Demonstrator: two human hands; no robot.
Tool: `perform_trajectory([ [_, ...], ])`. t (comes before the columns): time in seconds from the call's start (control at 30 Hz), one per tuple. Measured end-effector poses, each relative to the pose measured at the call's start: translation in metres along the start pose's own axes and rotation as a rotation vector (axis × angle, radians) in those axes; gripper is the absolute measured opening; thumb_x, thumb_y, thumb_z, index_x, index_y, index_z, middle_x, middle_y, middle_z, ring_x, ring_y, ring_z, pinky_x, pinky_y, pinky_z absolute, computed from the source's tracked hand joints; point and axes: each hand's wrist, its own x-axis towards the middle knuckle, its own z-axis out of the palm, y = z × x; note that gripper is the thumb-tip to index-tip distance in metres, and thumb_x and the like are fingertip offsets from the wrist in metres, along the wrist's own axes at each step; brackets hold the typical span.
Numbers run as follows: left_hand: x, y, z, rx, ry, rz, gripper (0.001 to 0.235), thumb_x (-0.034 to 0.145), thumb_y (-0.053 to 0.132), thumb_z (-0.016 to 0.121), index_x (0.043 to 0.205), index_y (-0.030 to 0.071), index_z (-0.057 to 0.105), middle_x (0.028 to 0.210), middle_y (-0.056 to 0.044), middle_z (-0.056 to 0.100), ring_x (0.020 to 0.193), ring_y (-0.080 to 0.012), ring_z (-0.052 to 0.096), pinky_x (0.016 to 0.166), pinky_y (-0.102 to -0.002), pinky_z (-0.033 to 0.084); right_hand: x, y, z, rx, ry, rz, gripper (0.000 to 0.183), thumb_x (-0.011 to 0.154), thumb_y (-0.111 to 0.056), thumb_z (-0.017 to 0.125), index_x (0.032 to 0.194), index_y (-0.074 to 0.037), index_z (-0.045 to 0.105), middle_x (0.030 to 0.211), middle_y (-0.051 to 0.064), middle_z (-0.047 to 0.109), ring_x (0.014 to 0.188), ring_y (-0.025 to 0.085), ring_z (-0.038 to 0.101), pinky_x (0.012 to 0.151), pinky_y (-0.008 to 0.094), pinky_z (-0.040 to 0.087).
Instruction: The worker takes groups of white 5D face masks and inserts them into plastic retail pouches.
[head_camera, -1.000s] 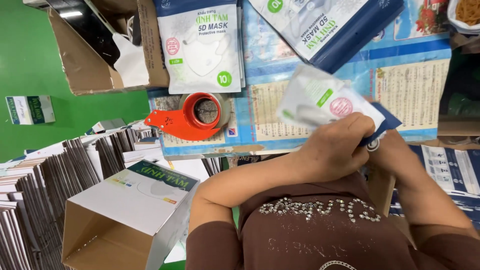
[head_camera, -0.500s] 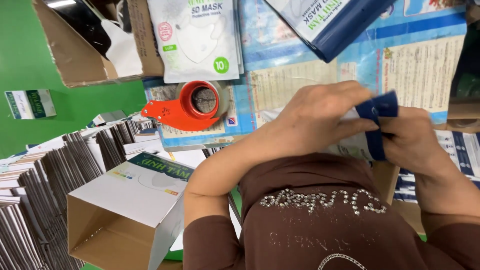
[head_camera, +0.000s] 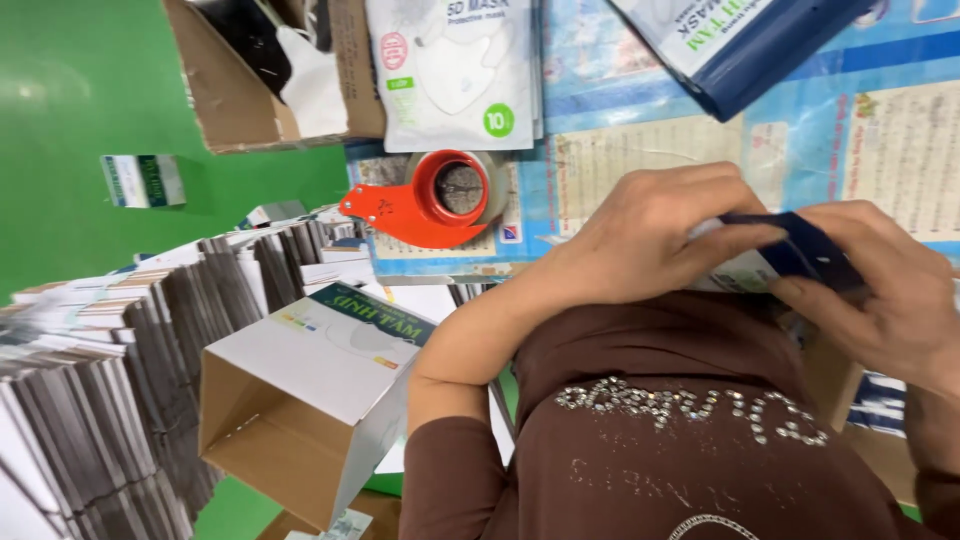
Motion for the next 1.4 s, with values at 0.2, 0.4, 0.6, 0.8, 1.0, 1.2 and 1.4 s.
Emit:
perform_trajectory([
  [0.2, -0.001, -0.018, 0.012, -0.178, -0.136, -0.006, 0.017, 0.09, 0.017, 0.08, 0.105, 0.011, 0.073, 0.093, -0.003, 0.07, 0.079, -0.0192, 0.071, 0.069, -0.029, 0.056, -0.01, 0.015, 0.008, -0.013, -0.013, -0.046, 0.023, 0.09, 0.002, 0.077, 0.11, 0.009, 0.069, 0.091, 0.014, 0.071, 0.07, 0.017, 0.067, 0.056, 0.026, 0.051],
  [0.4, -0.004, -0.018, 0.012, -0.281, -0.165, -0.052, 0.023, 0.092, 0.014, 0.079, 0.114, 0.014, 0.074, 0.094, 0.001, 0.071, 0.084, -0.014, 0.074, 0.074, -0.025, 0.06, -0.001, 0.011, 0.009, -0.151, 0.049, -0.218, 0.025, 0.082, 0.003, 0.078, 0.103, 0.011, 0.068, 0.096, 0.02, 0.072, 0.071, 0.025, 0.068, 0.057, 0.032, 0.051],
  [0.6, -0.003, -0.018, 0.013, -0.268, -0.146, -0.095, 0.02, 0.093, 0.015, 0.079, 0.112, 0.014, 0.075, 0.093, -0.001, 0.072, 0.082, -0.0139, 0.073, 0.073, -0.025, 0.059, 0.007, 0.008, 0.007, -0.12, 0.066, -0.269, 0.039, 0.068, -0.003, 0.081, 0.101, 0.012, 0.068, 0.098, 0.022, 0.069, 0.082, 0.032, 0.07, 0.068, 0.037, 0.057],
  [0.8, -0.007, -0.014, 0.017, -0.276, -0.14, -0.078, 0.015, 0.093, 0.017, 0.08, 0.105, 0.011, 0.076, 0.084, -0.001, 0.07, 0.073, -0.0118, 0.07, 0.065, -0.026, 0.054, -0.005, 0.037, 0.022, -0.102, 0.151, -0.421, 0.021, 0.082, 0.0, 0.084, 0.088, 0.008, 0.065, 0.094, 0.021, 0.069, 0.086, 0.035, 0.072, 0.071, 0.039, 0.057],
  [1.0, -0.005, 0.0, -0.009, -0.229, -0.04, -0.067, 0.009, 0.096, 0.013, 0.078, 0.103, 0.007, 0.076, 0.087, -0.003, 0.069, 0.072, -0.0118, 0.067, 0.063, -0.026, 0.051, -0.01, 0.037, 0.014, -0.011, 0.048, -0.347, 0.027, 0.075, -0.011, 0.08, 0.09, 0.006, 0.066, 0.091, 0.019, 0.071, 0.076, 0.026, 0.071, 0.062, 0.031, 0.055],
  [1.2, -0.006, -0.008, -0.014, -0.267, 0.026, -0.157, 0.009, 0.097, 0.011, 0.078, 0.101, 0.005, 0.074, 0.087, -0.005, 0.069, 0.075, -0.0108, 0.067, 0.067, -0.024, 0.051, -0.013, 0.026, 0.002, -0.07, 0.049, -0.231, 0.021, 0.082, -0.011, 0.078, 0.093, 0.003, 0.068, 0.091, 0.016, 0.073, 0.073, 0.023, 0.07, 0.061, 0.031, 0.053],
  [1.4, -0.016, -0.035, -0.017, -0.448, 0.118, -0.314, 0.013, 0.098, 0.014, 0.08, 0.098, 0.002, 0.074, 0.091, -0.004, 0.073, 0.081, -0.0096, 0.067, 0.073, -0.025, 0.053, -0.061, 0.07, 0.006, 0.1, -0.034, 0.26, 0.023, 0.089, -0.004, 0.074, 0.111, 0.003, 0.072, 0.09, 0.013, 0.074, 0.07, 0.018, 0.068, 0.06, 0.029, 0.054],
])
